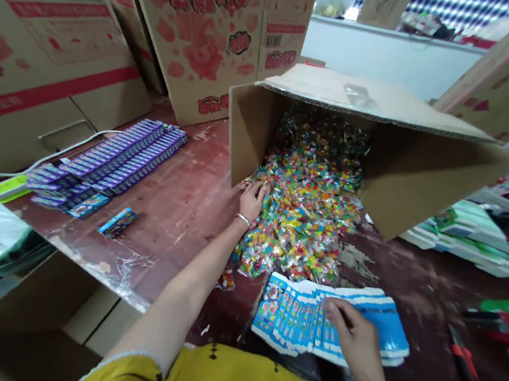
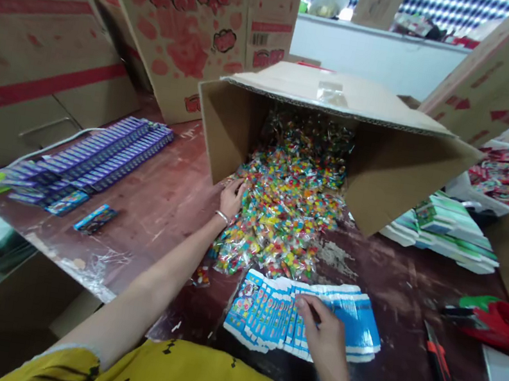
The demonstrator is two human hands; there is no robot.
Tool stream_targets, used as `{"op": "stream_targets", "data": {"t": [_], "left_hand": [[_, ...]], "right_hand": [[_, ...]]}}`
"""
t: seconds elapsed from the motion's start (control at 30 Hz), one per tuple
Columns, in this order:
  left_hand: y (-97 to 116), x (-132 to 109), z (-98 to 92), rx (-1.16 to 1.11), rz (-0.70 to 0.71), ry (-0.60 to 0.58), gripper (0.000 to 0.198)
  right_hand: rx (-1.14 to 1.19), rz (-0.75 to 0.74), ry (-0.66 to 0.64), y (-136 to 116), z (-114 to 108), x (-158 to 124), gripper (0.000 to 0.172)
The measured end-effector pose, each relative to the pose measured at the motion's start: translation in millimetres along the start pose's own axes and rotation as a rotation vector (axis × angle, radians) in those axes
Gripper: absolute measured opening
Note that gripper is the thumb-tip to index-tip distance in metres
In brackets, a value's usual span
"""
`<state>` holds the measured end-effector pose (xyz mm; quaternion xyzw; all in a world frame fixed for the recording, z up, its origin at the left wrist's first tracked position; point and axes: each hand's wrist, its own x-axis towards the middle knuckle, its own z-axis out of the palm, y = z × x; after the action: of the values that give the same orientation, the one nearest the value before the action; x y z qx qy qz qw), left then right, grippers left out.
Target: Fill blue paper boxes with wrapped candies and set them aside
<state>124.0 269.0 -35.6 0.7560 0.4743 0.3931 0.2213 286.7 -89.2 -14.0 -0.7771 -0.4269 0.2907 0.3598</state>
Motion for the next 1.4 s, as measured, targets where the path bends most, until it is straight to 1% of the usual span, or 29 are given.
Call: {"op": "stream_targets", "data": {"t": [0.13, 0.2, 0.27, 0.37, 0.43, 0.47, 0.53, 0.57, 0.63, 0.67, 0.7, 0.73, 0.77, 0.8, 0.83, 0.87, 0.9, 0.93, 1.0, 1.07, 1.13, 1.17, 1.23, 1.27, 1.33, 1.4], "left_hand": [[9, 32, 28.8, -0.009, 0.075, -0.055, 0.047], [10, 48, 37.7, -0.002, 0.092, -0.087, 0.044], [11, 60, 42.6, 0.005, 0.109, -0.123, 0.042], [13, 68, 42.0, 0.015, 0.124, -0.186, 0.041], [16, 64, 32.4, 0.029, 0.156, -0.207, 0.046], [19, 59, 23.0, 0.036, 0.191, -0.208, 0.050], [22, 37, -6.5, 0.049, 0.285, -0.201, 0.056], [23, 21, -26.2, 0.057, 0.330, -0.205, 0.058], [22, -22, -70.6, 0.099, 0.372, -0.245, 0.061], [21, -48, -92.3, 0.138, 0.375, -0.298, 0.069], [18, -75, -111.5, 0.185, 0.356, -0.370, 0.082], [16, -100, -126.7, 0.230, 0.319, -0.426, 0.096], [13, -124, -136.9, 0.271, 0.277, -0.468, 0.106], [12, -143, -141.3, 0.309, 0.249, -0.505, 0.111], [11, -158, -140.2, 0.337, 0.248, -0.541, 0.112], [11, -167, -133.9, 0.350, 0.265, -0.554, 0.112], [12, -170, -123.5, 0.356, 0.292, -0.559, 0.110], [14, -168, -110.2, 0.352, 0.324, -0.554, 0.108], [20, -152, -79.9, 0.333, 0.374, -0.531, 0.102], [25, -129, -51.0, 0.308, 0.398, -0.506, 0.097], [27, -108, -28.6, 0.281, 0.410, -0.485, 0.096], [27, -99, -20.6, 0.270, 0.416, -0.476, 0.097], [27, -87, -12.1, 0.258, 0.428, -0.464, 0.099], [27, -84, -11.8, 0.255, 0.433, -0.463, 0.100], [27, -85, -19.1, 0.255, 0.438, -0.470, 0.101], [31, -93, -36.0, 0.259, 0.438, -0.480, 0.102]], "right_hand": [[-0.009, -0.004, 0.008, -3, 3, 8, 0.032], [-0.032, -0.014, 0.028, -5, 3, 9, 0.031], [-0.047, -0.023, 0.050, -9, 2, 8, 0.031], [-0.027, -0.054, 0.070, -20, 2, 8, 0.029], [-0.012, -0.088, 0.067, -29, 5, 10, 0.026], [-0.012, -0.108, 0.064, -33, 7, 12, 0.025], [-0.029, -0.159, 0.044, -43, 13, 15, 0.023], [-0.039, -0.192, 0.029, -47, 16, 16, 0.021], [-0.052, -0.266, 0.001, -53, 23, 16, 0.020], [-0.057, -0.299, -0.016, -55, 25, 15, 0.019], [-0.059, -0.325, -0.029, -56, 27, 14, 0.019], [-0.060, -0.337, -0.038, -56, 28, 13, 0.018], [-0.060, -0.338, -0.044, -55, 29, 12, 0.018], [-0.059, -0.329, -0.047, -53, 29, 10, 0.019], [-0.058, -0.314, -0.046, -52, 29, 9, 0.019], [-0.058, -0.299, -0.042, -50, 29, 8, 0.020], [-0.059, -0.286, -0.036, -49, 28, 7, 0.020], [-0.060, -0.279, -0.031, -48, 28, 6, 0.021], [-0.066, -0.279, -0.025, -47, 28, 4, 0.021], [-0.089, -0.288, -0.025, -49, 29, 4, 0.021], [-0.148, -0.300, -0.039, -52, 33, 6, 0.021], [-0.196, -0.309, -0.050, -55, 35, 9, 0.022], [-0.327, -0.322, -0.079, -63, 42, 17, 0.024], [-0.406, -0.325, -0.093, -68, 46, 22, 0.025], [-0.565, -0.320, -0.121, -77, 54, 31, 0.027], [-0.693, -0.306, -0.155, -84, 60, 37, 0.028]]}}
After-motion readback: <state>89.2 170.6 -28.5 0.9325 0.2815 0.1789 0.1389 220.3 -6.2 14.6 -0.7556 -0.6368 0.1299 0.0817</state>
